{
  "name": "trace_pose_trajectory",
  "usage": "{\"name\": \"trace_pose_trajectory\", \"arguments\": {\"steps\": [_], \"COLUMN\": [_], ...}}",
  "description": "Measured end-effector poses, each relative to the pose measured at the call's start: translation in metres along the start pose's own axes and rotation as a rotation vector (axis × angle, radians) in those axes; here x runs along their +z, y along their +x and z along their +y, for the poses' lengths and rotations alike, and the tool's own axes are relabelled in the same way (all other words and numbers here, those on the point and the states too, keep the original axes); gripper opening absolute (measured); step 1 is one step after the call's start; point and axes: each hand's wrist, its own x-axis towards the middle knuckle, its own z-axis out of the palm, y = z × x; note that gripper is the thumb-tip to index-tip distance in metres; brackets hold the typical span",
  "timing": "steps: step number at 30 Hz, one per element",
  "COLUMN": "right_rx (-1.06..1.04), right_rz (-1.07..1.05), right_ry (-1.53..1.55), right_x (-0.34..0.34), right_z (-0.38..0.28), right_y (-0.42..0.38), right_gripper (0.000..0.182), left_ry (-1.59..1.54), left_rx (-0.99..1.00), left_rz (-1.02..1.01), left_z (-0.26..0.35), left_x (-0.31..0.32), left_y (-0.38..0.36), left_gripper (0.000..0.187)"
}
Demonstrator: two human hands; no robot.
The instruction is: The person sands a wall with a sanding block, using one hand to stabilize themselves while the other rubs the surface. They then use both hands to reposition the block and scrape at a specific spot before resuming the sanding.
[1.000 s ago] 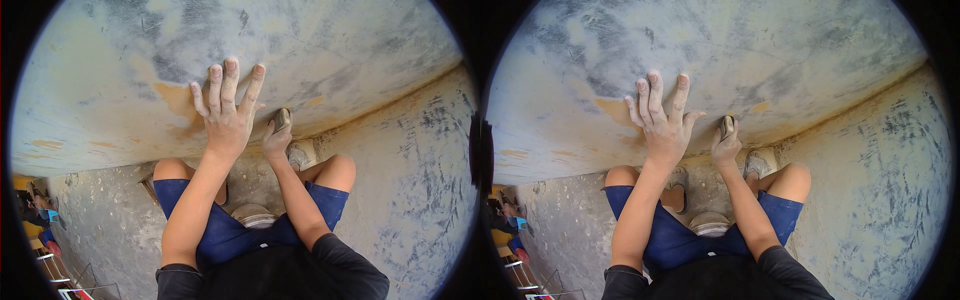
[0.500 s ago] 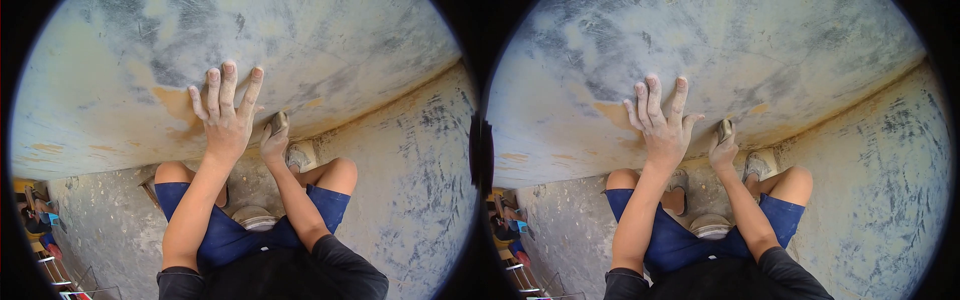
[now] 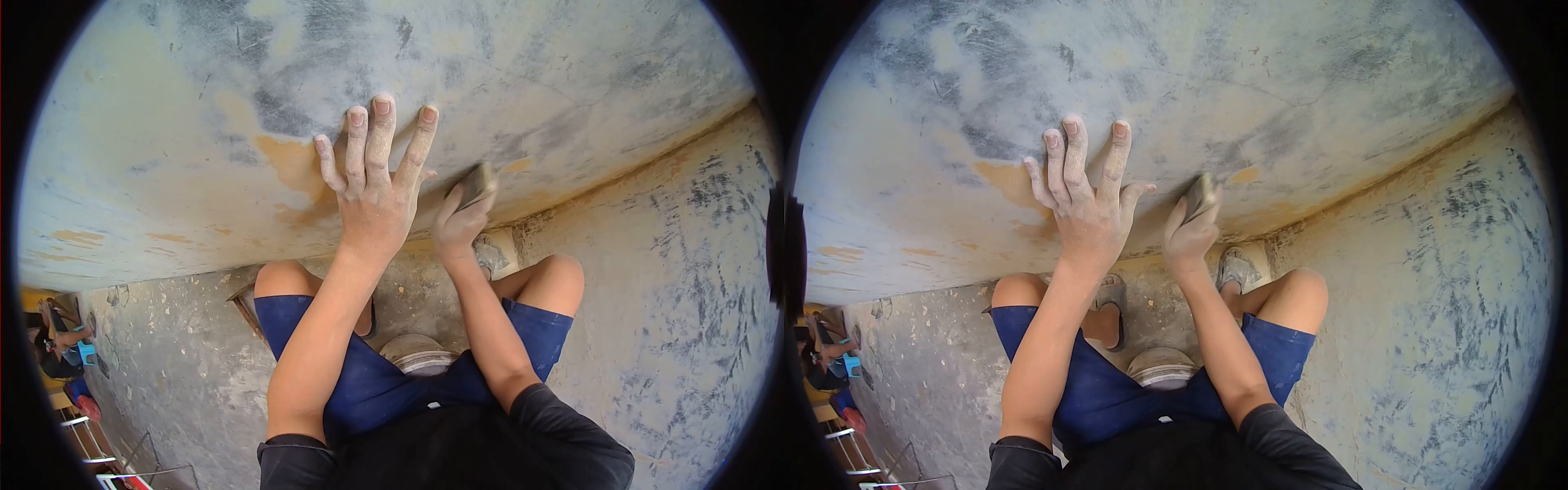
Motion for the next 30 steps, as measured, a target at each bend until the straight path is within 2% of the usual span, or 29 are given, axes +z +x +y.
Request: {"name": "trace_pose_trajectory", "arguments": {"steps": [1, 4, 5, 7, 8, 10, 11, 13, 14, 16, 19, 21, 23, 24, 26, 27, 29, 30], "right_rx": [-0.155, -0.153, -0.156, -0.224, -0.223, 0.127, 0.129, -0.197, -0.193, -0.147, -0.230, -0.262, 0.323, 0.323, 0.076, 0.079, -0.278, -0.275], "right_rz": [0.156, 0.193, 0.193, 0.028, 0.033, -0.178, -0.174, 0.010, 0.007, 0.138, 0.119, 0.048, -0.297, -0.295, -0.089, -0.090, 0.261, 0.258], "right_ry": [-0.020, 0.022, 0.028, -0.083, -0.084, -0.030, -0.030, -0.083, -0.079, -0.003, -0.057, -0.100, -0.061, -0.057, -0.031, -0.025, -0.113, -0.120], "right_x": [-0.004, -0.018, -0.017, -0.015, -0.012, -0.008, -0.008, -0.007, -0.008, -0.017, -0.018, -0.015, -0.015, -0.013, -0.010, -0.007, -0.010, -0.014], "right_z": [-0.017, -0.039, -0.033, -0.009, 0.007, 0.024, 0.029, 0.008, -0.008, -0.030, -0.019, 0.016, 0.042, 0.040, 0.023, 0.006, -0.025, -0.021], "right_y": [0.025, 0.065, 0.061, 0.031, 0.006, -0.033, -0.034, -0.003, 0.018, 0.051, 0.048, 0.000, -0.048, -0.045, -0.029, -0.001, 0.057, 0.054], "right_gripper": [0.059, 0.061, 0.061, 0.061, 0.061, 0.050, 0.050, 0.059, 0.059, 0.059, 0.059, 0.057, 0.052, 0.052, 0.053, 0.053, 0.060, 0.060], "left_ry": [-0.001, -0.031, -0.022, -0.012, -0.052, -0.090, -0.063, -0.028, -0.003, 0.012, 0.001, -0.024, -0.027, -0.031, -0.030, -0.036, -0.026, -0.017], "left_rx": [-0.001, -0.025, -0.065, -0.104, -0.113, -0.122, -0.074, -0.017, -0.010, -0.010, -0.029, -0.032, -0.029, -0.025, -0.016, -0.013, -0.025, -0.034], "left_rz": [-0.004, -0.021, -0.015, -0.010, 0.010, 0.032, 0.012, -0.011, -0.010, -0.026, -0.025, -0.006, -0.009, -0.015, -0.010, 0.002, -0.021, -0.033], "left_z": [-0.001, 0.005, 0.007, 0.009, 0.010, 0.009, 0.007, 0.001, 0.001, 0.004, 0.005, 0.006, 0.006, 0.005, 0.005, 0.003, 0.003, 0.005], "left_x": [-0.001, -0.004, -0.003, -0.002, 0.000, 0.000, -0.001, -0.002, -0.002, -0.003, -0.004, -0.001, -0.001, -0.002, -0.002, -0.001, -0.004, -0.004], "left_y": [0.001, 0.002, 0.002, 0.000, 0.000, 0.001, 0.001, 0.002, 0.003, 0.000, 0.003, 0.002, 0.001, 0.001, 0.001, 0.002, 0.002, 0.002], "left_gripper": [0.088, 0.088, 0.085, 0.083, 0.081, 0.079, 0.084, 0.090, 0.090, 0.090, 0.092, 0.091, 0.091, 0.091, 0.092, 0.092, 0.092, 0.093]}}
